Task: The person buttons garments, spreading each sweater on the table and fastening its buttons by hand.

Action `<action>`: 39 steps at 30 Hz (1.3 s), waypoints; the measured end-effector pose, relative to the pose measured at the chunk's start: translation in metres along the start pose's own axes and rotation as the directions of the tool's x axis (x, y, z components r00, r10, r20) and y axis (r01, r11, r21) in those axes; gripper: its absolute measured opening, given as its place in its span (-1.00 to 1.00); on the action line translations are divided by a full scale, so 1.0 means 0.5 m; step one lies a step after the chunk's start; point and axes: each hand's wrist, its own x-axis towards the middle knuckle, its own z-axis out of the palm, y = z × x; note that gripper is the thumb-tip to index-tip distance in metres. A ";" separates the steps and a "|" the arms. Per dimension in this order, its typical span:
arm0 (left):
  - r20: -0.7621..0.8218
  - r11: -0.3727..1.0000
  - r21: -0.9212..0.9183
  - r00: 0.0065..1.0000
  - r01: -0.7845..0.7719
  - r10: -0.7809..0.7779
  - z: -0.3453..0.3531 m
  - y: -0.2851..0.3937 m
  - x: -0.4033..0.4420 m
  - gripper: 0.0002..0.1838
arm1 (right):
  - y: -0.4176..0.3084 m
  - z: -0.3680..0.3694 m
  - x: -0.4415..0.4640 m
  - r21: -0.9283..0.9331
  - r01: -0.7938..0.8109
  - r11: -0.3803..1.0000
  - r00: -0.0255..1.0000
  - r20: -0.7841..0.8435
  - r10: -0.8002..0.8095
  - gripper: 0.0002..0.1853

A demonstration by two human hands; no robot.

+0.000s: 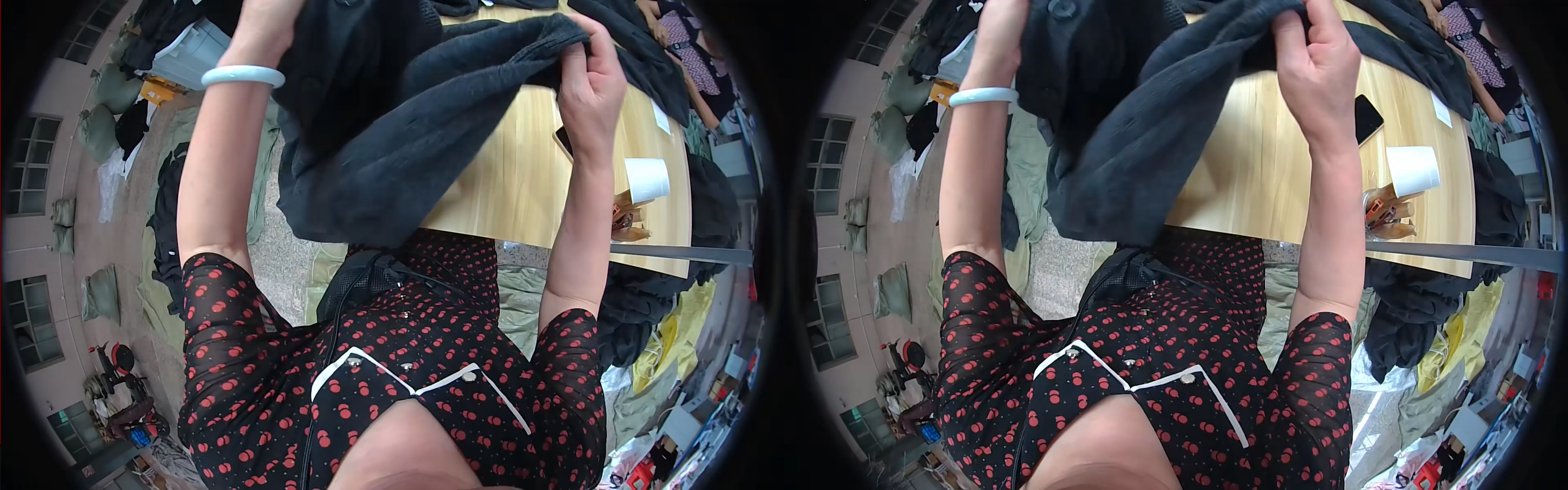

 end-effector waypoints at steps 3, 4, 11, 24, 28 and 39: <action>0.050 0.870 0.489 0.994 0.061 -0.098 0.021 -0.081 -0.029 -0.60 | -0.045 0.050 -0.025 -0.199 0.108 0.974 0.961 0.271 -0.051 -0.83; 0.168 0.827 0.551 0.955 0.114 -0.244 0.016 -0.144 -0.044 -0.53 | -0.006 0.069 -0.059 -0.276 0.113 0.955 0.906 0.423 0.015 -0.78; 0.314 0.553 0.833 0.815 0.009 -0.487 0.039 -0.308 -0.159 -0.43 | 0.159 0.063 -0.259 -0.539 -0.235 0.809 0.621 0.557 0.552 -0.64; 0.634 0.034 0.767 0.749 -0.641 -0.191 0.256 -0.326 -0.207 -0.47 | 0.137 -0.041 -0.366 -0.674 -0.195 0.713 0.785 0.329 0.526 -0.80; 0.614 0.188 0.789 0.748 -0.584 -0.252 0.231 -0.368 -0.215 -0.52 | 0.131 -0.014 -0.362 -0.629 -0.221 0.745 0.819 0.296 0.492 -0.84; 0.369 0.821 0.547 0.928 -0.164 -0.061 0.206 -0.266 -0.148 -0.70 | 0.068 -0.012 -0.210 -0.500 -0.008 0.866 0.977 0.181 0.113 -0.82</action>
